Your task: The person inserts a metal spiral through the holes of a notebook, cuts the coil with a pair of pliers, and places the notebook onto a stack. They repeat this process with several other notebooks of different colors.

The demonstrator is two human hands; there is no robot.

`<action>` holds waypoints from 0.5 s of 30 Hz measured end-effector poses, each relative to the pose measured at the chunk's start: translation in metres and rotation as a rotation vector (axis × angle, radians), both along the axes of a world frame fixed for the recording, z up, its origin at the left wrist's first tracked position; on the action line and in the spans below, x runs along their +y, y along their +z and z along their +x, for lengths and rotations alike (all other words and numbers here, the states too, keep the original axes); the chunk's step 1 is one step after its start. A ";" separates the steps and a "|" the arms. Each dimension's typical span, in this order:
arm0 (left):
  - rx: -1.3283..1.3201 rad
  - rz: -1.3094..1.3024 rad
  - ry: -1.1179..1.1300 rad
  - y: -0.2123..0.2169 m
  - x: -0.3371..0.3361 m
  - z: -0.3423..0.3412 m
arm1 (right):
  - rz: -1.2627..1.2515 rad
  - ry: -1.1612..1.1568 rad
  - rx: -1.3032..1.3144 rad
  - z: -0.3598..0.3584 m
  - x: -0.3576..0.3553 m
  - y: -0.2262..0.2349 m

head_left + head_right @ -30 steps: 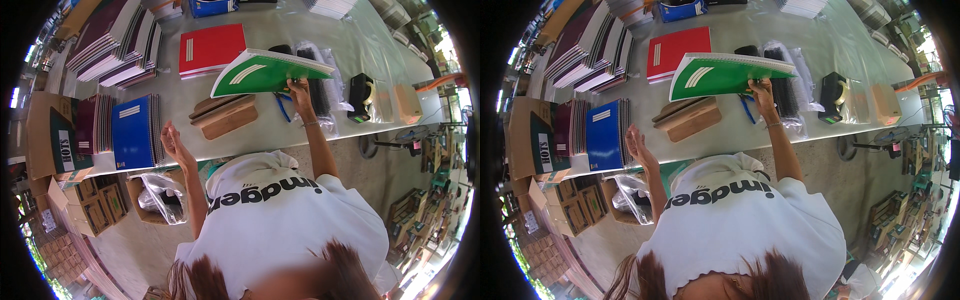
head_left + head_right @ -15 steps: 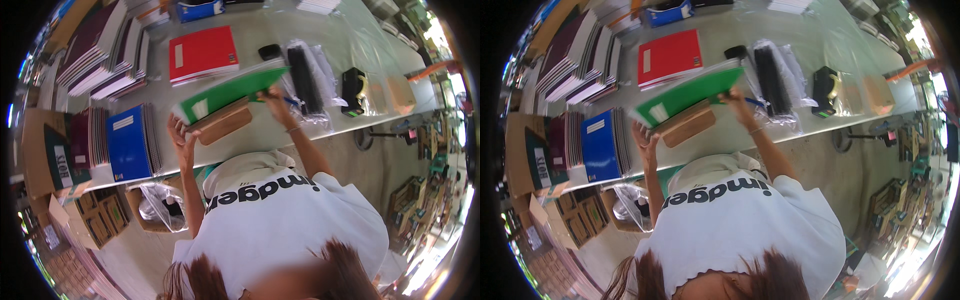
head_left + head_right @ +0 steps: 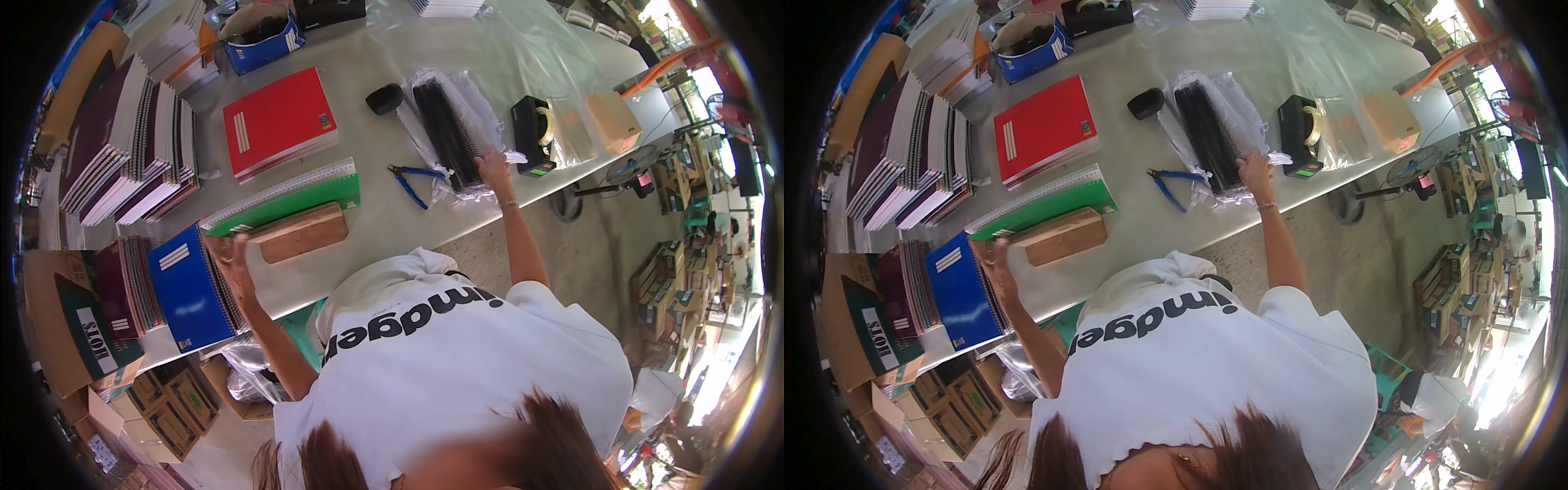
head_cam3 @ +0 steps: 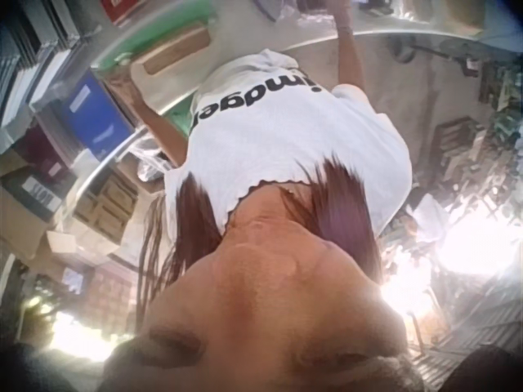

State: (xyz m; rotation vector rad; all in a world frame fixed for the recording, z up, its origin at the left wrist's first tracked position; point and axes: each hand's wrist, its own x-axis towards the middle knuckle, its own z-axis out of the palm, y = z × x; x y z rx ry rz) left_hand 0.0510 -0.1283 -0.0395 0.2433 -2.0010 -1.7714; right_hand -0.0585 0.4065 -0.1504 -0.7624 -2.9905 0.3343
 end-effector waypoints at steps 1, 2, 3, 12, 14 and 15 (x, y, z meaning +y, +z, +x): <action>0.062 -0.010 0.108 0.000 -0.001 0.001 | -0.043 0.028 -0.004 0.002 0.001 -0.006; 0.123 -0.022 0.215 -0.001 -0.001 -0.002 | -0.085 0.054 -0.007 0.003 0.005 -0.010; 0.184 -0.037 0.318 0.001 -0.001 -0.005 | -0.152 0.047 -0.045 0.000 0.009 -0.012; 0.290 -0.685 0.467 0.026 0.091 0.017 | -0.878 -0.016 0.404 -0.002 0.030 0.057; 0.276 -0.711 0.318 0.018 0.119 0.017 | -0.964 -0.021 0.465 -0.002 0.023 0.088; 0.255 -0.769 0.295 0.021 0.131 0.014 | -1.100 0.006 0.572 -0.001 0.016 0.103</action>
